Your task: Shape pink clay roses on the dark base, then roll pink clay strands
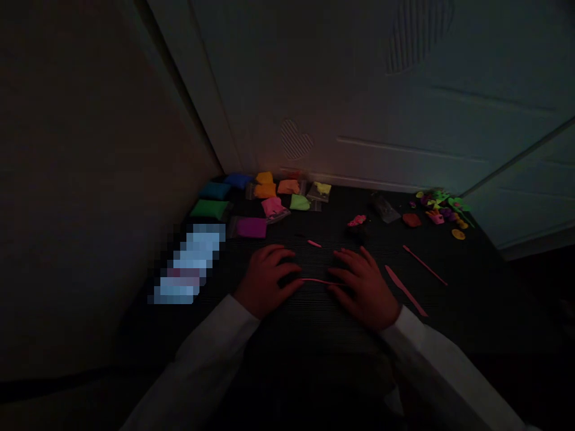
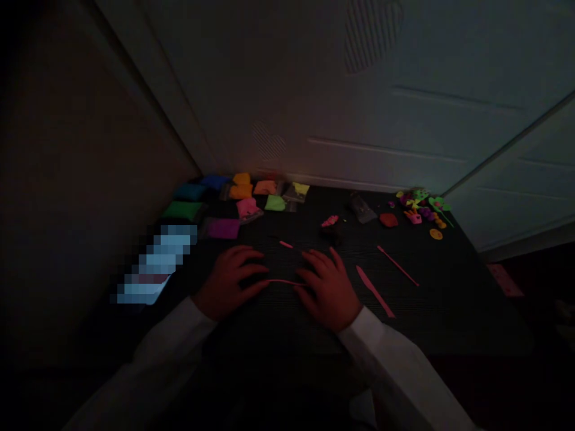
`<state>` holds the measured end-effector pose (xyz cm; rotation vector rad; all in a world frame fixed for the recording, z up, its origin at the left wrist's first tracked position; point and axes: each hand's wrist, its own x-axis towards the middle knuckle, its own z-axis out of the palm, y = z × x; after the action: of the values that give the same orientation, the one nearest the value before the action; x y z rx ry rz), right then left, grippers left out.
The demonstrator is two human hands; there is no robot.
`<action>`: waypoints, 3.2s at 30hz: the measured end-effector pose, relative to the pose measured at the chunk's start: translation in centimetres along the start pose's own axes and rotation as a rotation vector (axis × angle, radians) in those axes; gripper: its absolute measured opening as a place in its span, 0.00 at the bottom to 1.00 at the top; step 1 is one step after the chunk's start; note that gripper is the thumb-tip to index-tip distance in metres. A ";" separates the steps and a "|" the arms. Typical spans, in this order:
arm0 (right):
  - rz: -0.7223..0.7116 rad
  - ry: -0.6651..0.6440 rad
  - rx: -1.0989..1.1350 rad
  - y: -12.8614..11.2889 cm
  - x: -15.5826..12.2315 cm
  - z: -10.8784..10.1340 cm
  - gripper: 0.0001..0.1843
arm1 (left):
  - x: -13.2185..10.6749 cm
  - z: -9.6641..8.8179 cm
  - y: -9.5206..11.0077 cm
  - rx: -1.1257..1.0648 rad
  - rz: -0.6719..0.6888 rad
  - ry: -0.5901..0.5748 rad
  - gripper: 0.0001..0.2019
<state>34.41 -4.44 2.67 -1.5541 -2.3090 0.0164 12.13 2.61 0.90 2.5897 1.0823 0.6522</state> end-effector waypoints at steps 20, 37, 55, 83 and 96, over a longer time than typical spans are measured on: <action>0.115 0.064 0.086 0.9 -0.9 -0.9 0.14 | 0.0 -0.4 0.0 -0.076 -0.016 0.081 0.10; 0.062 0.017 0.114 2.7 -0.3 0.3 0.11 | 1.7 -0.5 0.0 0.043 -0.154 0.129 0.10; 0.164 0.152 0.417 3.0 0.2 -0.4 0.10 | 5.7 0.3 -0.2 -0.074 -0.090 0.025 0.08; 0.181 0.020 0.446 2.8 0.9 -0.3 0.10 | 8.6 0.4 -1.8 -0.056 -0.003 -0.002 0.15; 0.188 -0.013 0.442 2.9 0.9 -0.4 0.10 | 8.4 0.4 -1.4 -0.161 0.058 -0.022 0.11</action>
<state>36.78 -2.59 2.69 -1.5242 -1.9809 0.5467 16.72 9.61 2.56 2.4921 0.9113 0.6921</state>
